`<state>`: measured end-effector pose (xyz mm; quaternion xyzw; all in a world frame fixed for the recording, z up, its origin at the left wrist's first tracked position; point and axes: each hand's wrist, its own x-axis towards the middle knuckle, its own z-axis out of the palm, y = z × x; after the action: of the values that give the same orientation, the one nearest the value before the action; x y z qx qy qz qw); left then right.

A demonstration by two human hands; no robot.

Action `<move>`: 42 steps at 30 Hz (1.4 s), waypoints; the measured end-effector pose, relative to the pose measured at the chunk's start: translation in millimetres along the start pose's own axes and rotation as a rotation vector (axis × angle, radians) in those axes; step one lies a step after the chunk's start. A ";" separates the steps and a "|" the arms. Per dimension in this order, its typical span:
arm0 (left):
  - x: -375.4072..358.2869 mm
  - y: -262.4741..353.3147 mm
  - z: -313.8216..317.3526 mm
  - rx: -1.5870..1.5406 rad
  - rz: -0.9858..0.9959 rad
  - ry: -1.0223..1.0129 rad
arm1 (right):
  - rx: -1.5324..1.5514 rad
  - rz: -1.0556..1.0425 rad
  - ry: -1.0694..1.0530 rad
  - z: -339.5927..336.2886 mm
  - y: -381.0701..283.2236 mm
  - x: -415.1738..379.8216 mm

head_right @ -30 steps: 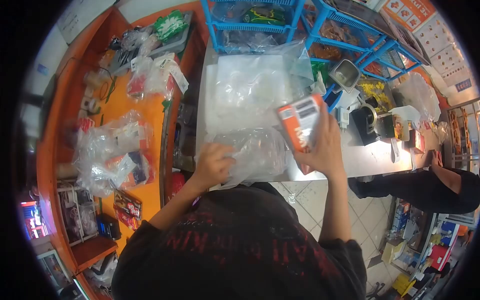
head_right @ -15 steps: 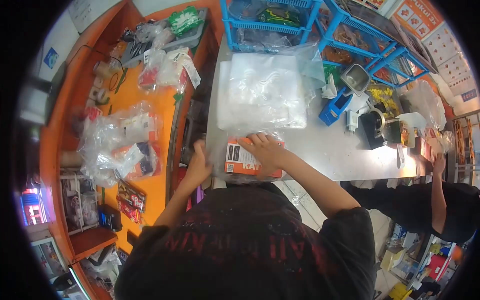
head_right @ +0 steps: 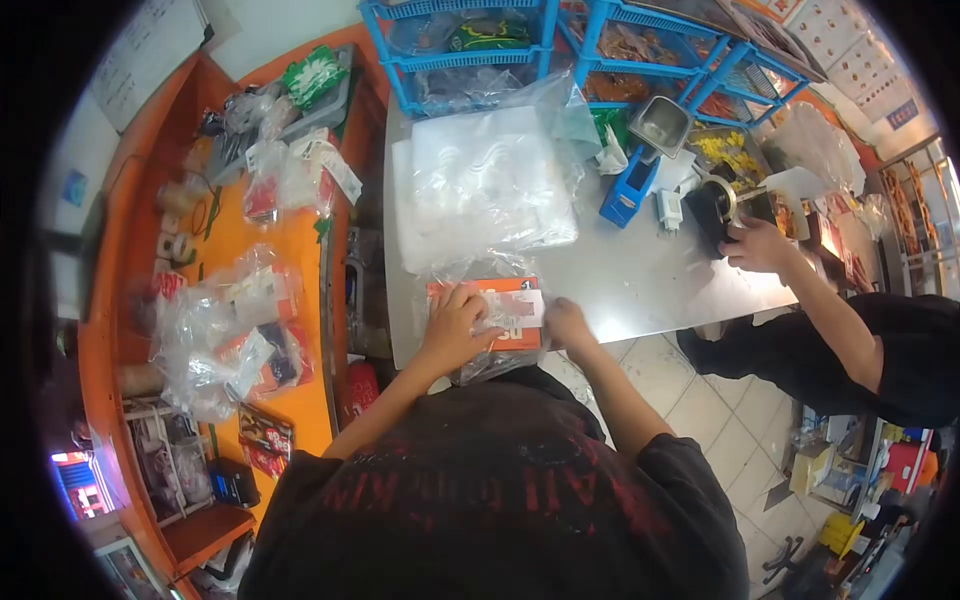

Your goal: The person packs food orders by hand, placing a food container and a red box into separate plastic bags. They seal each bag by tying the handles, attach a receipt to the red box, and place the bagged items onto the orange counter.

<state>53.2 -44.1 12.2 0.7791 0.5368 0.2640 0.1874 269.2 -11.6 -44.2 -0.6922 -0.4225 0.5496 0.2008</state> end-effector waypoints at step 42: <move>25.9 -10.4 -122.4 0.091 0.268 -0.426 | -0.412 -1.198 -0.841 8.1 -246.1 -154.6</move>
<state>-22.1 -15.2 108.4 0.8889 0.3886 0.0918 0.2244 166.1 0.7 227.3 -0.1002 -0.8612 0.4741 0.1535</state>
